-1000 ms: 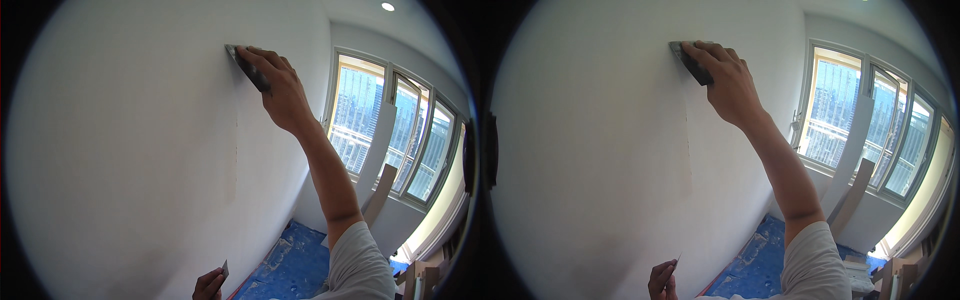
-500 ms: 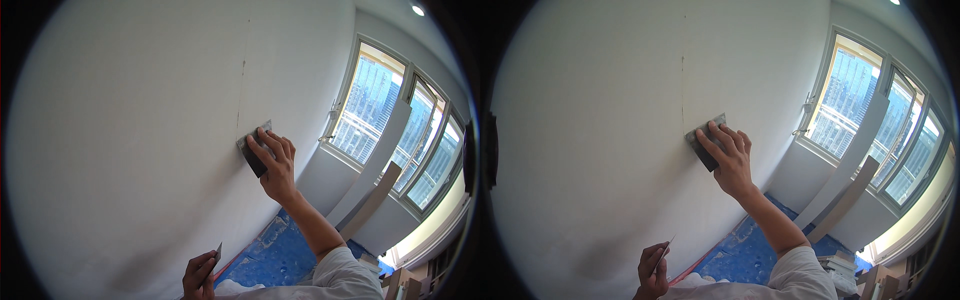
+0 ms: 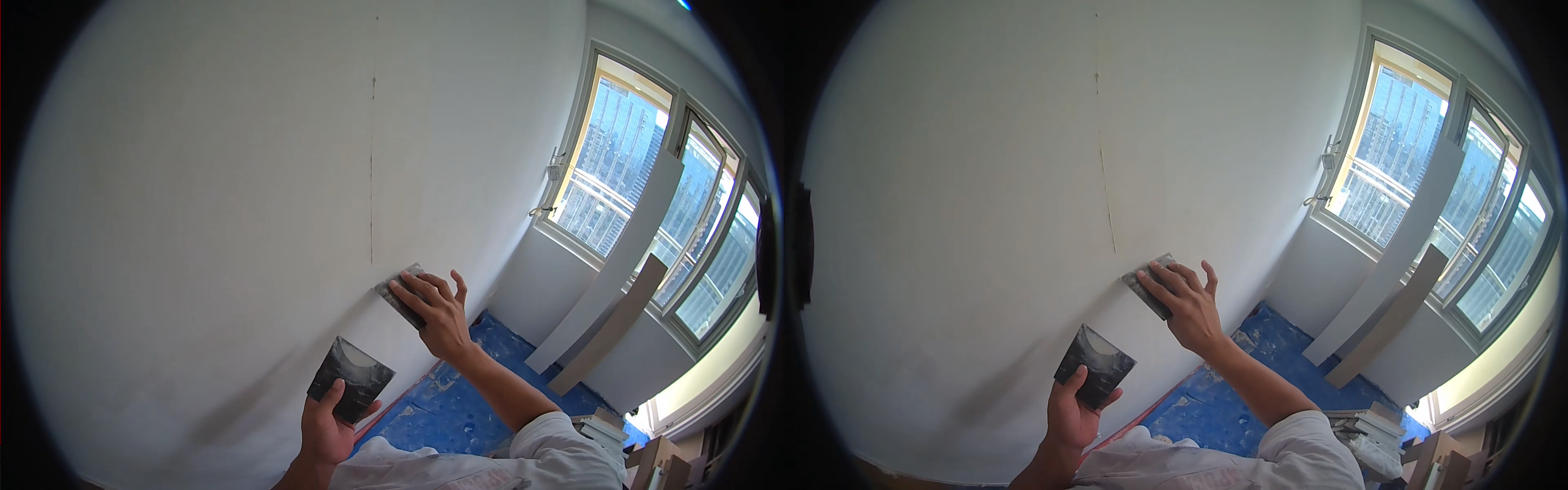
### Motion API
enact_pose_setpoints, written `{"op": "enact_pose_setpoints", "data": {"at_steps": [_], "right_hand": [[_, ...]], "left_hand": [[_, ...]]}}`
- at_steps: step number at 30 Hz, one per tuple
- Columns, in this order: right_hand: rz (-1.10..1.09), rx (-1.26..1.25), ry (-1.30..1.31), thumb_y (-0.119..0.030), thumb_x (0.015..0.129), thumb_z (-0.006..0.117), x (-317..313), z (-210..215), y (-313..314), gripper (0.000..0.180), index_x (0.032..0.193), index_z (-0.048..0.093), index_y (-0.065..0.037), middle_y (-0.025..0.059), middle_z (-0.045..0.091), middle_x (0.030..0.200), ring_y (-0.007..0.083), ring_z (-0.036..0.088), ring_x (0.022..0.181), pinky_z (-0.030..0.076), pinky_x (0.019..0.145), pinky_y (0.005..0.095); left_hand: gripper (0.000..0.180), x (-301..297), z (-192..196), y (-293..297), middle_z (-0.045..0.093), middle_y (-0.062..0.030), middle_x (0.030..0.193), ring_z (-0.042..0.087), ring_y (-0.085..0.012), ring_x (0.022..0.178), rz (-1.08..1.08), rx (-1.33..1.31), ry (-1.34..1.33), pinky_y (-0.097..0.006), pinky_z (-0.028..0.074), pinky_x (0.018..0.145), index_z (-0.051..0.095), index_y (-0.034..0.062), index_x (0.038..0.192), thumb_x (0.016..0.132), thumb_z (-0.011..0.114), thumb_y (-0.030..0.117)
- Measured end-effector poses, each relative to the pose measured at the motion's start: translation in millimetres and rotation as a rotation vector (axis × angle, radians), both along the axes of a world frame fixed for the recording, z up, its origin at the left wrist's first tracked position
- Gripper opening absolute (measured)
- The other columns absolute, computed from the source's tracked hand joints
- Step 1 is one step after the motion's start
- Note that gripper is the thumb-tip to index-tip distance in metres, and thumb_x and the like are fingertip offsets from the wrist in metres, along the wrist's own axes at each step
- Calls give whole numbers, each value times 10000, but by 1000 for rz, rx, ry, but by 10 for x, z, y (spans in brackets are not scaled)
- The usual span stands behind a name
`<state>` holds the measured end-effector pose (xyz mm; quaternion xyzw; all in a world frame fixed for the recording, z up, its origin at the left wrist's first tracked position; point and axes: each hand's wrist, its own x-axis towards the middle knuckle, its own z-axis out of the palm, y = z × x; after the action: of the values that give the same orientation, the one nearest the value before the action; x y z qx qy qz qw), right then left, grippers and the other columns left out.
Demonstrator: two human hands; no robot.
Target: The person uses a trowel and a hawk to apply white plaster to a wall, smoothing the surface with repeated strokes. The person periodically scrapes excess material from the trowel back onto the hawk to maintain a clean tool edge.
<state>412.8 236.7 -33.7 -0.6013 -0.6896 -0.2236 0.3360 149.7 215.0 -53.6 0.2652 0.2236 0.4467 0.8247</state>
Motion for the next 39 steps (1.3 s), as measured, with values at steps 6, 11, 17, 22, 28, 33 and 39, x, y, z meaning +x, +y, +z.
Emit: {"op": "enact_pose_setpoints", "data": {"at_steps": [6, 11, 17, 22, 28, 33, 39], "right_hand": [[706, 211, 639, -142, 1074, 536, -378, 191, -639, 392, 1458, 568, -68, 237, 677, 1271, 299, 660, 946, 519, 724, 345], [642, 163, 169, -31, 807, 762, -452, 410, -599, 700, 1465, 589, -196, 115, 655, 1361, 296, 653, 1024, 570, 847, 395], [364, 179, -389, -33, 748, 801, 278, 1044, -494, 794, 1464, 582, -298, 18, 630, 1387, 247, 646, 1077, 606, 874, 381], [175, 610, -403, -47, 913, 682, -24, 3059, 62, 598, 1456, 571, -271, 7, 637, 1342, 260, 624, 1111, 612, 905, 395], [3, 845, -350, -98, 1059, 475, -162, 5171, 588, 449, 1472, 563, -250, 28, 633, 1340, 288, 583, 1190, 532, 983, 435], [316, 656, 113, -373, 1091, 494, -316, 5903, 924, 542, 1553, 447, -94, 139, 407, 1622, 314, 339, 1515, 249, 1242, 493], [-51, 557, -202, -222, 1043, 480, -610, 5308, 659, 496, 1530, 479, -132, 116, 489, 1530, 316, 430, 1410, 336, 1172, 476]], "left_hand": [[241, 161, 275, 9, 760, -79, 1077, 764, -198, 925, -123, -258, -227, -367, 680, 691, 640, 92, 1250, 1036, 577, 181], [273, 131, 475, -90, 756, -113, 1085, 769, -222, 934, -176, -124, -356, -371, 691, 667, 624, 57, 1276, 1042, 556, 181], [388, -151, 558, -323, 703, -187, 1199, 760, -328, 977, -189, 66, -360, -458, 698, 643, 511, 20, 1388, 1033, 545, 174], [377, -376, 212, -419, 700, -184, 1212, 753, -337, 987, -53, 10, -285, -476, 695, 642, 530, 52, 1384, 1025, 550, 163], [470, -493, 29, -564, 710, -110, 1177, 727, -236, 965, 16, -44, -132, -350, 633, 583, 553, 70, 1401, 980, 677, 237], [467, -589, -13, -578, 711, -93, 1148, 709, -218, 951, 79, 16, -72, -333, 600, 585, 568, 62, 1367, 968, 696, 268], [464, -714, -29, -588, 712, -101, 1165, 713, -222, 954, 142, -65, -87, -337, 601, 577, 563, 62, 1382, 975, 685, 248]]}}
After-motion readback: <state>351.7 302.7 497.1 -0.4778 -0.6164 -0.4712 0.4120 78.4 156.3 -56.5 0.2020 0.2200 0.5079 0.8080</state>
